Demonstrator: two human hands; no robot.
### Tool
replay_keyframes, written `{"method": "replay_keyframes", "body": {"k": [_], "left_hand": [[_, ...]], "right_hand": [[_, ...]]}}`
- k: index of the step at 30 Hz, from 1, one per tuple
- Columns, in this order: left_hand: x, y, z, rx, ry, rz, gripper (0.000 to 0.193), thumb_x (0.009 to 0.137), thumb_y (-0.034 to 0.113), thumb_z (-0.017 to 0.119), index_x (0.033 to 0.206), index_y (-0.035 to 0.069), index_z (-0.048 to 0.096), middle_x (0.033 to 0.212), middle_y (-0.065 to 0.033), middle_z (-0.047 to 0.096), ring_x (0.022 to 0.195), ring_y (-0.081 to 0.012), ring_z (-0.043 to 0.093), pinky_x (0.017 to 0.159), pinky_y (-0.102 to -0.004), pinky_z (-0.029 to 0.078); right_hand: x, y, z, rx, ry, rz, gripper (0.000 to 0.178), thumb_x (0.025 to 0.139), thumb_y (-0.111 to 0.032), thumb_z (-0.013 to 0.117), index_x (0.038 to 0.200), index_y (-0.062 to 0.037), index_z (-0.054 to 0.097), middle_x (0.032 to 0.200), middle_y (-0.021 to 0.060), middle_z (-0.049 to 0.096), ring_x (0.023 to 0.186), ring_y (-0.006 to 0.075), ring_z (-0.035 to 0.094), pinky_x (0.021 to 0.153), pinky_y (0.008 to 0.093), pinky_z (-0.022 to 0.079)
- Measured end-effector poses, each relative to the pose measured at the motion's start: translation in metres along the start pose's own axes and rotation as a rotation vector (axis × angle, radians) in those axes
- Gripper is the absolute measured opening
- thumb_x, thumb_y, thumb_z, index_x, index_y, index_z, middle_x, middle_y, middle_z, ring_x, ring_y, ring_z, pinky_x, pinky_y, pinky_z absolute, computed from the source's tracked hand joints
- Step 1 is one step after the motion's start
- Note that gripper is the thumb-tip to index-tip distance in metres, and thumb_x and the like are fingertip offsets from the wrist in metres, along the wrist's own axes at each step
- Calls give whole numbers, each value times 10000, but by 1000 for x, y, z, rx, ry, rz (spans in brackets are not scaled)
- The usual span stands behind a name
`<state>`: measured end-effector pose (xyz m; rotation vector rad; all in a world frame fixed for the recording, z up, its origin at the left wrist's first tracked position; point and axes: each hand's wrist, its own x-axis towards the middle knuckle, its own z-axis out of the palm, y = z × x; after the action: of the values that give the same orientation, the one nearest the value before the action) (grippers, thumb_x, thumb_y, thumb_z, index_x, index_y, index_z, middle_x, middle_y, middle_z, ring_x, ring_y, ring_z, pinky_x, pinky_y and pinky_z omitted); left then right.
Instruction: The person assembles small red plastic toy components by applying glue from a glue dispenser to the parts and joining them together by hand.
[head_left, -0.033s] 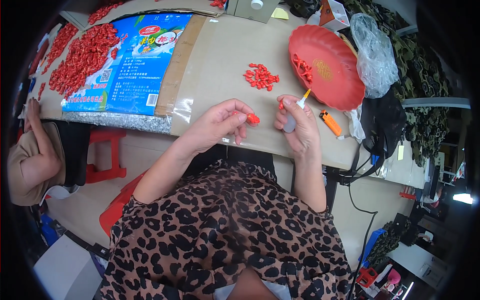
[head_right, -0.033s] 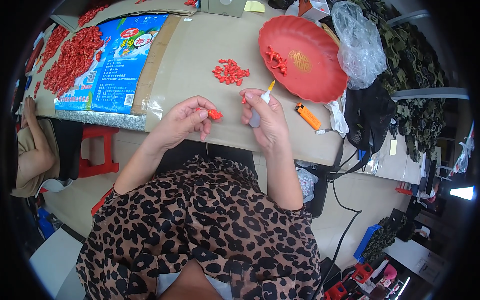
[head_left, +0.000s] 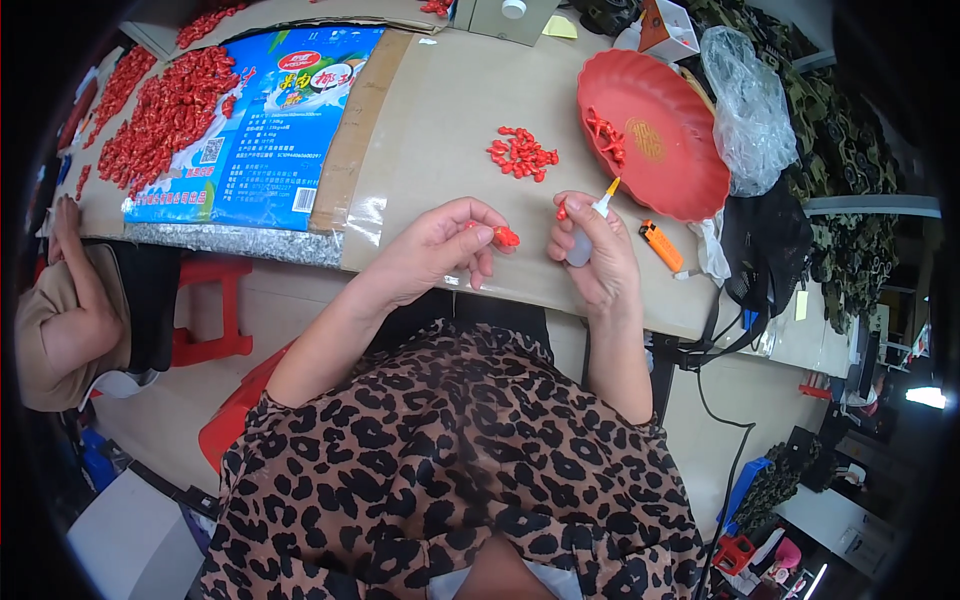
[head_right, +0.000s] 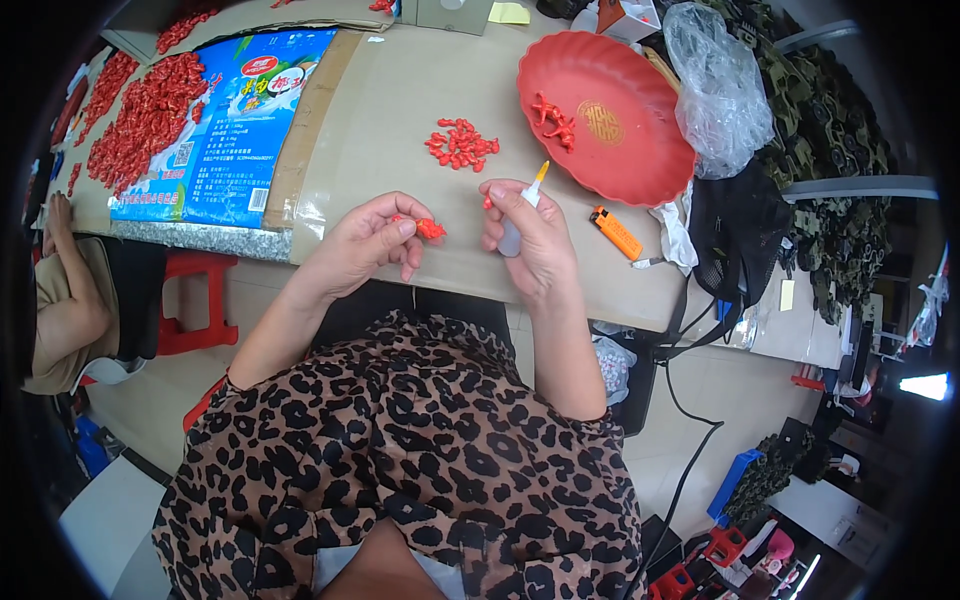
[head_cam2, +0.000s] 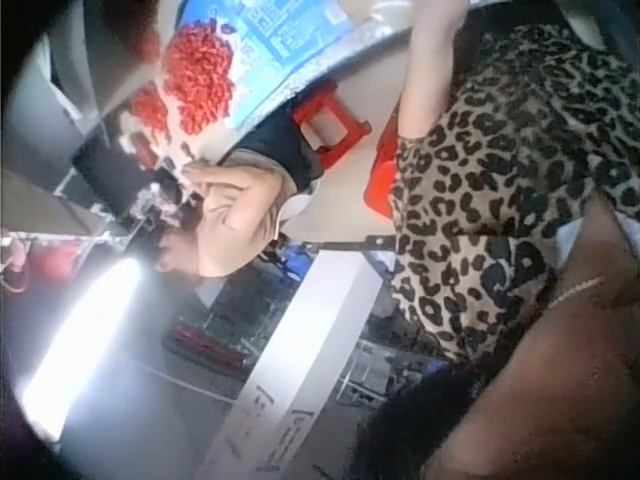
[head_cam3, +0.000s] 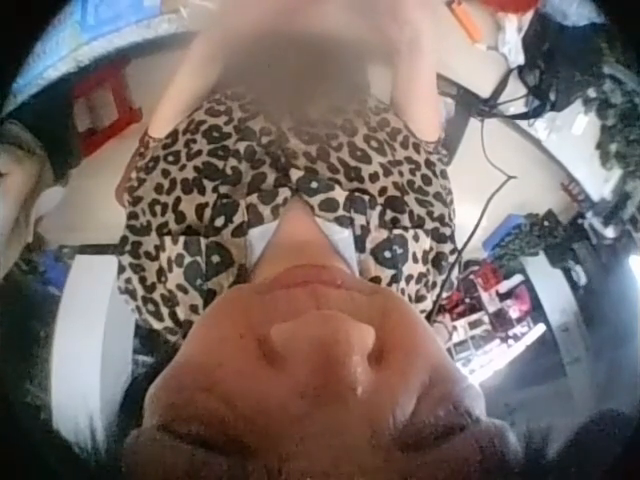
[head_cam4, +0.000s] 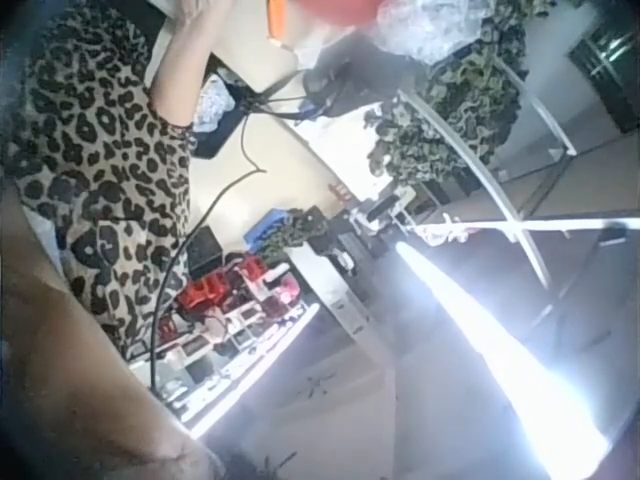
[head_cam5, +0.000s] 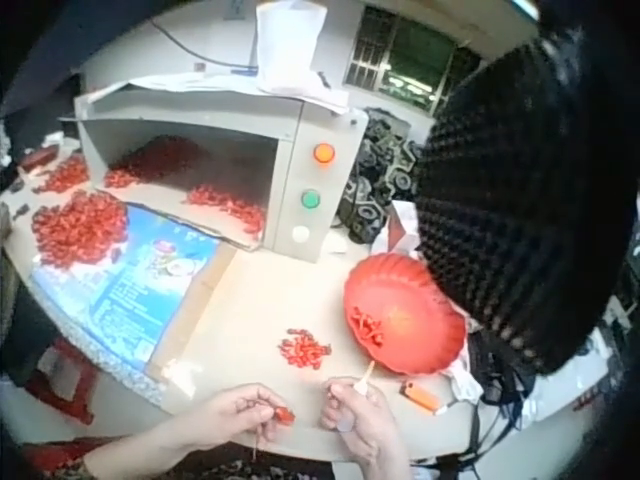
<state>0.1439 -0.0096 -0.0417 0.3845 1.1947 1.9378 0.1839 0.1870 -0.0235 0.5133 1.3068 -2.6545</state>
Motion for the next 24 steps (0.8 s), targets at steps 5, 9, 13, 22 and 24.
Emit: {"method": "replay_keyframes", "body": {"k": [5,9,13,22,24], "left_hand": [[1,-4,0,-5,10,38,202,882,183,417,973,7,454,908,-117,541,649,-98,498,547,-220,438],[0,-8,-3,34,-6,57,195,884,182,412,966,10,453,886,-104,540,658,-95,498,551,-216,434],[-1,-8,-2,124,-17,75,183,885,169,409,966,11,452,867,-82,536,660,-85,494,560,-206,428],[-3,-11,2,204,3,107,167,886,161,409,970,23,450,745,-19,497,650,-59,484,558,-194,422],[-2,-16,0,216,14,116,167,886,159,409,971,21,450,746,-22,496,650,-59,484,559,-196,424]], "right_hand": [[-6,7,9,25,1,27,105,763,-94,576,828,-13,562,666,49,534,526,113,489,465,260,412],[-10,16,12,1,11,27,98,763,-85,570,828,-12,558,676,63,542,531,116,497,466,255,417],[-12,23,13,31,33,8,104,764,-87,574,830,-10,552,670,58,540,528,112,493,467,248,412],[-20,43,22,-62,104,-187,115,787,-120,577,796,-9,548,643,26,518,530,78,456,508,216,388],[-22,48,22,-127,117,-263,121,793,-120,561,797,-1,541,637,37,502,549,95,450,522,237,388]]}}
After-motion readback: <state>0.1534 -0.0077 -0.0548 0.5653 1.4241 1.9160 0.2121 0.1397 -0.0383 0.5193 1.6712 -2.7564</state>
